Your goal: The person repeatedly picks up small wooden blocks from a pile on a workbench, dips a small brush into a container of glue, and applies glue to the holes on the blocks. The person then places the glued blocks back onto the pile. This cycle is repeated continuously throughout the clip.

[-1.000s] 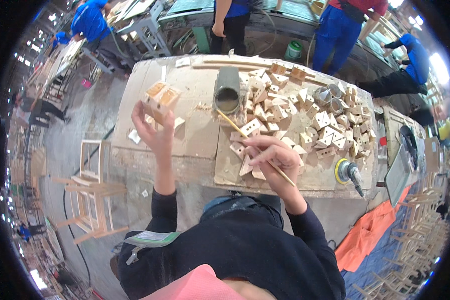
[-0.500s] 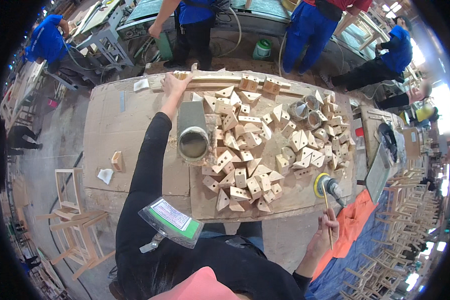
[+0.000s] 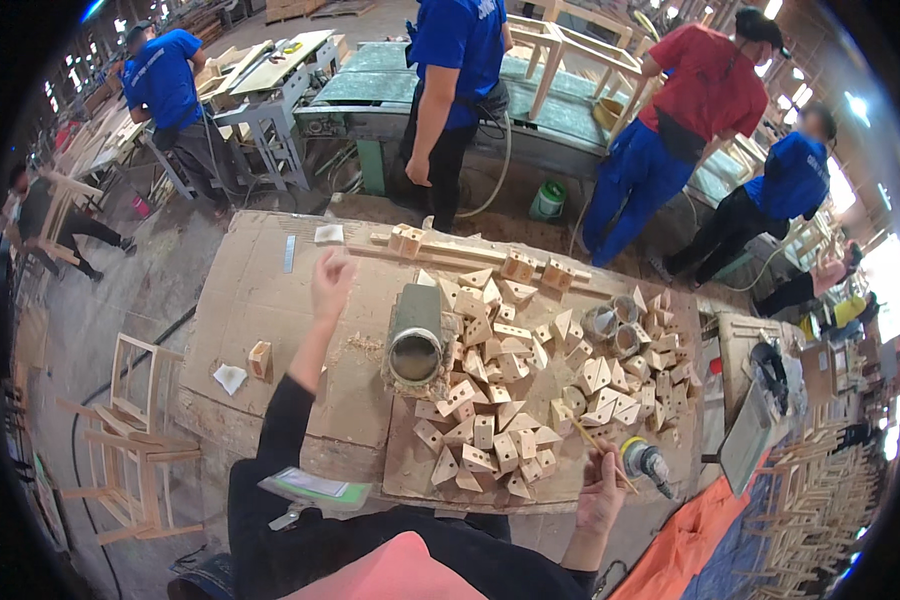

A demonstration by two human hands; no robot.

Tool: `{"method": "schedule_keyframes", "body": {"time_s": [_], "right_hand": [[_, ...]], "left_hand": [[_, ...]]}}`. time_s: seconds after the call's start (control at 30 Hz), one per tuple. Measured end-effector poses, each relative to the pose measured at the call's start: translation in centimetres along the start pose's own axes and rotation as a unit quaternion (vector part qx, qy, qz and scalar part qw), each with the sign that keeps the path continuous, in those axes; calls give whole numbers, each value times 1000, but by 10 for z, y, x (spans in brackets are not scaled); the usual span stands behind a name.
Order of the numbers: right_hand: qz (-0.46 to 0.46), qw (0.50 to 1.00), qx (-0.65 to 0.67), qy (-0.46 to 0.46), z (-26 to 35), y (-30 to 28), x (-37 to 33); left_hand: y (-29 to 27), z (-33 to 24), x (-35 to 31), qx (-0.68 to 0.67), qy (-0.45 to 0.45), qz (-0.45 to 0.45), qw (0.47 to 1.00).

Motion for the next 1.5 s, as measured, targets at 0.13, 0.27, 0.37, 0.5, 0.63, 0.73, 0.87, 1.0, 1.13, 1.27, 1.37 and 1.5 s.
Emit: {"method": "schedule_keyframes", "body": {"time_s": [0.13, 0.27, 0.37, 0.5, 0.63, 0.73, 0.87, 1.0, 1.13, 1.27, 1.37, 1.5], "right_hand": [[50, 998, 14, 31, -14, 14, 2], [41, 996, 27, 78, -22, 33, 3], [55, 997, -33, 33, -25, 37, -11], [112, 987, -109, -24, -37, 45, -23], [108, 980, -150, -73, -26, 50, -37], [111, 980, -146, -82, -24, 43, -43], [142, 971, -166, -101, -30, 49, -46], [130, 959, -202, -150, -33, 54, -49], [142, 967, -165, -132, -27, 64, -46], [140, 966, -183, -121, -40, 54, -28], [97, 922, -313, -208, -53, 35, -16], [79, 805, -506, -299, -75, 5, -18]], "left_hand": [[-53, -41, -121, -110, -143, -189, 965], [-57, -58, -252, -97, -239, -213, 942], [-30, -63, -307, -149, -344, -106, 921], [-20, -75, -332, -135, -451, 24, 882], [-22, -66, -322, -91, -403, 89, 906], [-25, -61, -321, -114, -418, 100, 896], [-31, -63, -329, -142, -443, 12, 885], [-36, -59, -330, -130, -439, 18, 889], [-45, -62, -328, -103, -444, 59, 888], [-55, -47, -334, -81, -462, 80, 879], [-56, -39, -339, -85, -448, 58, 888], [-56, -38, -344, -69, -430, 29, 900]]}}
Point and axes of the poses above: each hand's wrist, its own x-axis towards the middle knuckle, its own y-axis out of the palm, z = x × y, the point moved 2 cm from there along x, towards the middle knuckle, and after that the axes turned 7 degrees about y, right-handed, at the moved point
